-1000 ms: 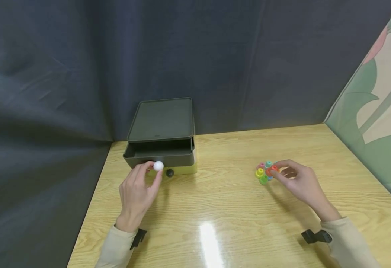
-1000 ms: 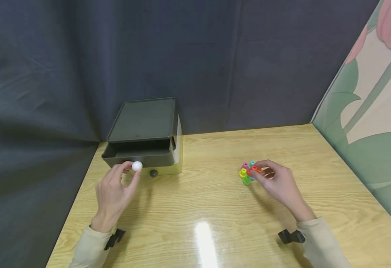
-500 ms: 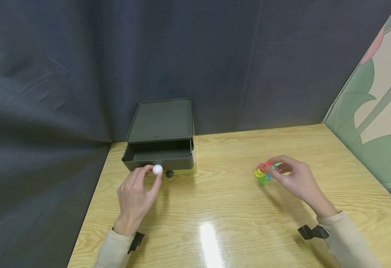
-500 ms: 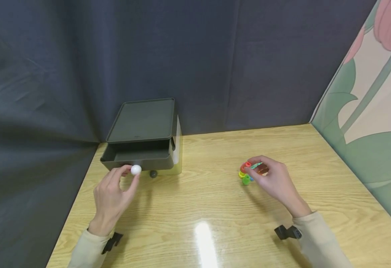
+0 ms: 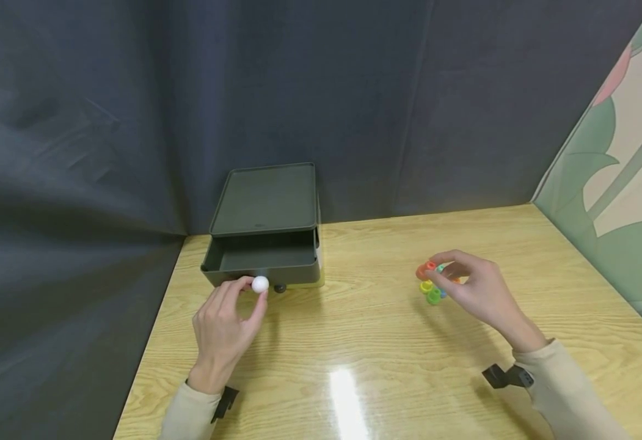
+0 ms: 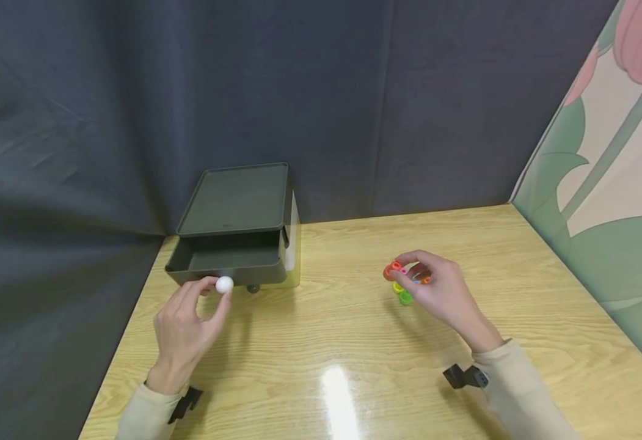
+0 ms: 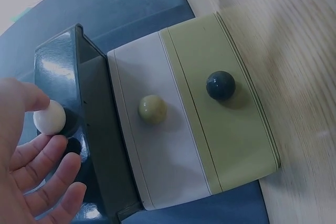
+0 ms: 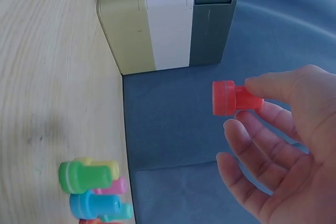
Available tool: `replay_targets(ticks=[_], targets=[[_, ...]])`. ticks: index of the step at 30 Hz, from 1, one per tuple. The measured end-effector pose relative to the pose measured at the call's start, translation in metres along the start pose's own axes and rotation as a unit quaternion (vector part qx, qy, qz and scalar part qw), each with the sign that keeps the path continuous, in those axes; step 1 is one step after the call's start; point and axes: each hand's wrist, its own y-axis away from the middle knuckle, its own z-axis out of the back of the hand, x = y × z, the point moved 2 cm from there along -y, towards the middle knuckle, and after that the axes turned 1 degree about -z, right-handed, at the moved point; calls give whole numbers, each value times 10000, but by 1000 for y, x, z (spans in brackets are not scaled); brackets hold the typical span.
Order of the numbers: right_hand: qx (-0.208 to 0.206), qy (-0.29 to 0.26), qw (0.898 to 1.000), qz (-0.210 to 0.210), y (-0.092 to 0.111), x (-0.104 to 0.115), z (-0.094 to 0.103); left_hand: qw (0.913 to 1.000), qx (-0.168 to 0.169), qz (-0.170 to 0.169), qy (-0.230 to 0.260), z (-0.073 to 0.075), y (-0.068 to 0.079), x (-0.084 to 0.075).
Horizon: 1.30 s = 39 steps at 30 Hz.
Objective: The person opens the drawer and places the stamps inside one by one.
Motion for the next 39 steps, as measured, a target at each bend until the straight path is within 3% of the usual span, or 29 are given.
replay_targets(ticks=[17,24,30,35,39], targets=[[-93,-28,9992,399,-12,23,-1,9932,-1129,-210,201,14,-13,7],[-85,-103,9989,449,-16,31,-2,9833,-1757,120,465,18,-24,17],[-88,-154,9987,483,-19,37,-6,9802,-1510,1033,760,26,-34,23],[-97,-255,9985,469,-21,43,-10,9777,-833,1817,644,31,-42,27],[-138,-376,9974,600,-26,51,-12,9738,-195,2212,489,30,-44,29]])
